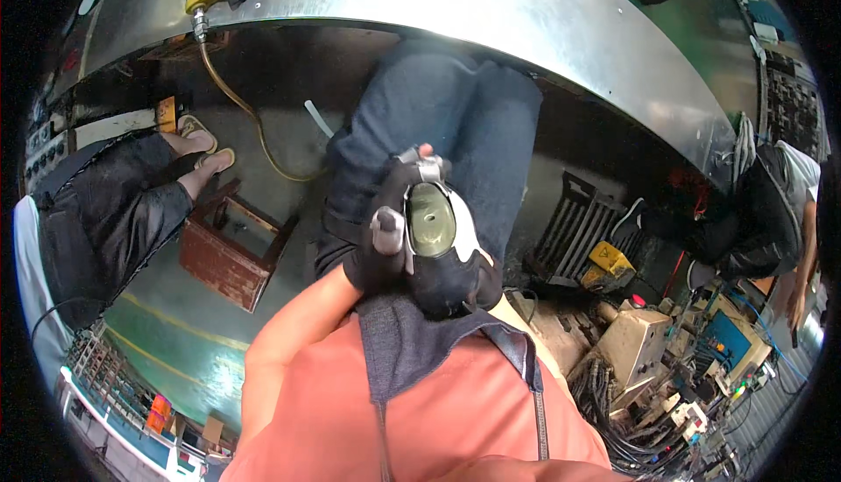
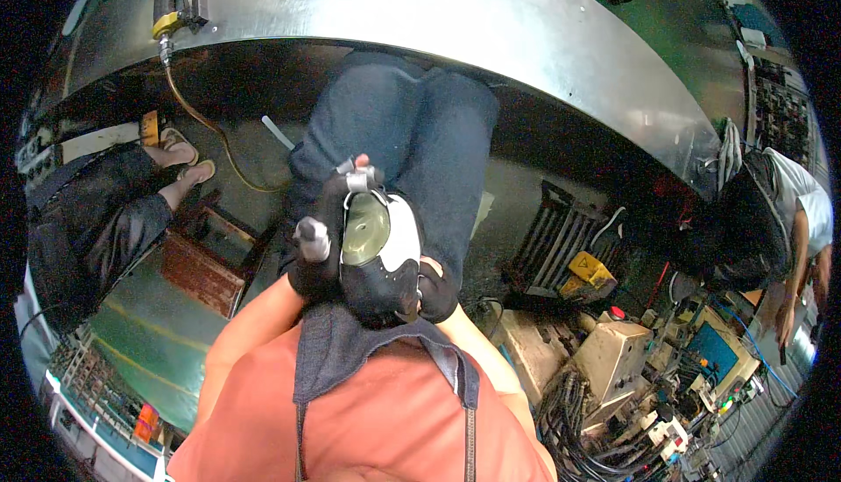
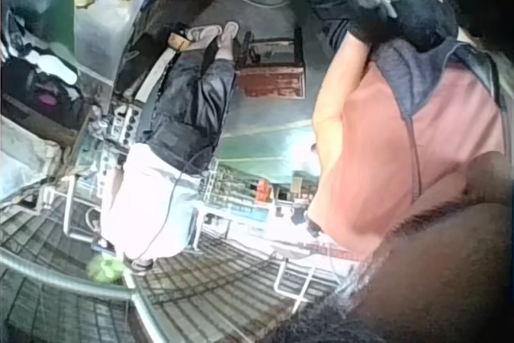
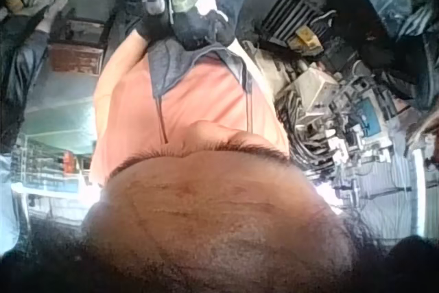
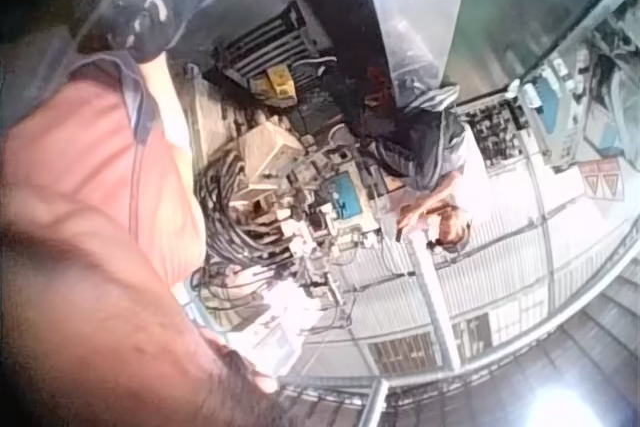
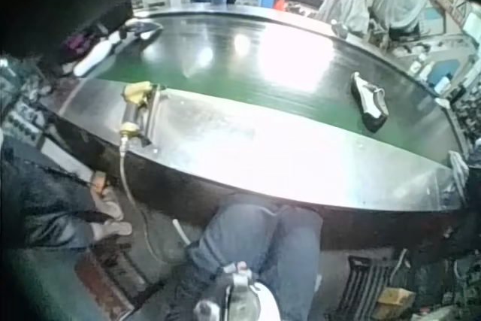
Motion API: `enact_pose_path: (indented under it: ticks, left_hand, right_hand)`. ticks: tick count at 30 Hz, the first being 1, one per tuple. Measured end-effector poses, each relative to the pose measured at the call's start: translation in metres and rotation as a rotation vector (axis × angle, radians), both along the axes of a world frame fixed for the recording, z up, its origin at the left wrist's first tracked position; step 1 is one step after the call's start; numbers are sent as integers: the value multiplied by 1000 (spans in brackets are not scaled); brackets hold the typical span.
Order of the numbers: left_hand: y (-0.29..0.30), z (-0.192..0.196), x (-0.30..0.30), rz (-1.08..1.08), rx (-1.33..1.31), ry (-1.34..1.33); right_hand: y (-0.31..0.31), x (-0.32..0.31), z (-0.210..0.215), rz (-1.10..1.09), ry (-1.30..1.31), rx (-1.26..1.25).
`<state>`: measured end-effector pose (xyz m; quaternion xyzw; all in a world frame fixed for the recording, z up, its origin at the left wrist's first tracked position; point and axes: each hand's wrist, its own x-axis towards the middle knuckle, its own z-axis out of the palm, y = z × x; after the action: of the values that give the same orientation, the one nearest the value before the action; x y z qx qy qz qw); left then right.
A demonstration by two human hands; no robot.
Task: The person uses a pair of pliers to trim excess material from the edges of white shoe parts. They pick up each part from a conveyor belt, hold it against their lap, and carefully snip the edges before placing the finished part back on the belt.
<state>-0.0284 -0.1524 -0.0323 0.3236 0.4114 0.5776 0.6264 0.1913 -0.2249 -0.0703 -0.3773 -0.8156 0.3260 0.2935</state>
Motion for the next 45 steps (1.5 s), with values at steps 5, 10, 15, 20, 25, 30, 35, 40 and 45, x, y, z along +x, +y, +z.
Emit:
enact_pose_path:
  ticks: [5, 10, 15, 20, 25, 30, 35, 40, 45]
  left_hand:
    - [15, -28, -8, -114, 64, 107]
    - [38, 56, -28, -141, 613, 809]
    - [80, 70, -21, -75, 721, 1117]
    - [111, 60, -25, -289, 709, 1013]
    - [127, 53, -18, -327, 742, 976]
    - [138, 26, 10, -336, 298, 221]
    - [138, 19, 31, -318, 314, 116]
    - [135, 16, 30, -268, 314, 186]
    - [120, 32, 42, -256, 196, 41]
  right_hand:
    - [-7, 3, -12, -64, -131, 19]
    - [43, -23, 33, 24, -171, -13]
    - [88, -44, 80, -132, 189, -720]
    - [75, -36, 37, -194, 544, -1024]
    - [73, -36, 36, -115, 846, -1222]
    - [88, -45, 40, -63, 1239, -1442]
    - [92, -49, 59, -147, 1452, -1490]
    - [89, -28, 50, 91, 1558, -1746]
    - [77, -52, 66, -574, 503, -936]
